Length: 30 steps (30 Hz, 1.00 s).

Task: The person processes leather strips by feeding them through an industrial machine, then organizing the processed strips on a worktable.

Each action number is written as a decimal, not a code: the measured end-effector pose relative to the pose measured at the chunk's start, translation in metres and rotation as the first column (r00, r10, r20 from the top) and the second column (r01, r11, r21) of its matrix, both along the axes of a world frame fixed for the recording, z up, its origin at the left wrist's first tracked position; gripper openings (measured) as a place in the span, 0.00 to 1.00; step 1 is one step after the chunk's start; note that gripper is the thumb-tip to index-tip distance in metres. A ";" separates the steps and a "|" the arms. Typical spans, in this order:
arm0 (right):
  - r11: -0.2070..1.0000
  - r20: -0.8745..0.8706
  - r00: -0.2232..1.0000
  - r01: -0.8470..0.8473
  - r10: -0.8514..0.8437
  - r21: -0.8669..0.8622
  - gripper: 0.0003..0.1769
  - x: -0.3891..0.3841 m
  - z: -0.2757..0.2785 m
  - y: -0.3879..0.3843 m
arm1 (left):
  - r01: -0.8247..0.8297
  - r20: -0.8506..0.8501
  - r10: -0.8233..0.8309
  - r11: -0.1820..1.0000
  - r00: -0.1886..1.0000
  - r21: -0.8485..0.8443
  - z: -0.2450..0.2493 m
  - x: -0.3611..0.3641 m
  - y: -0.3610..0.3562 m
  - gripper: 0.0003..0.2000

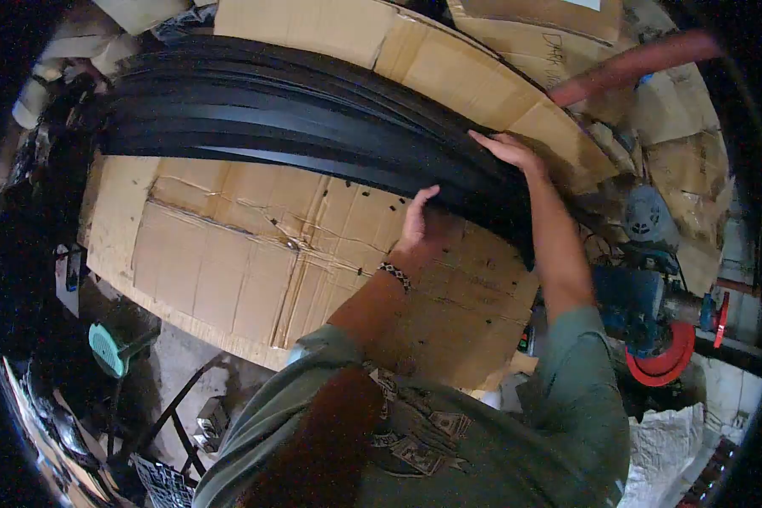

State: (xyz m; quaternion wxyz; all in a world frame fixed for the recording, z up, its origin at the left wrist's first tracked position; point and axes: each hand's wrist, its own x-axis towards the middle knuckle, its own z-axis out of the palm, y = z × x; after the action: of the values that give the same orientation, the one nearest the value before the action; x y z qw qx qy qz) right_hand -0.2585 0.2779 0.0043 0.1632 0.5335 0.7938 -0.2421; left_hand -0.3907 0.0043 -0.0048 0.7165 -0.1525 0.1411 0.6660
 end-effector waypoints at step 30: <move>0.715 -0.068 0.951 0.177 -0.300 -0.676 0.49 -0.036 0.132 -0.205 | 0.234 -0.198 -0.233 0.972 0.952 -0.020 0.034 -0.040 -0.166 0.29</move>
State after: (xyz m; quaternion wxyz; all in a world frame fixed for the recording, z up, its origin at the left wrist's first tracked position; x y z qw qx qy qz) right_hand -0.2948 0.0734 0.1367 0.2394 0.5159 0.5913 -0.5718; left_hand -0.4309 -0.1618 0.0293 0.7726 -0.0660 0.2279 0.5888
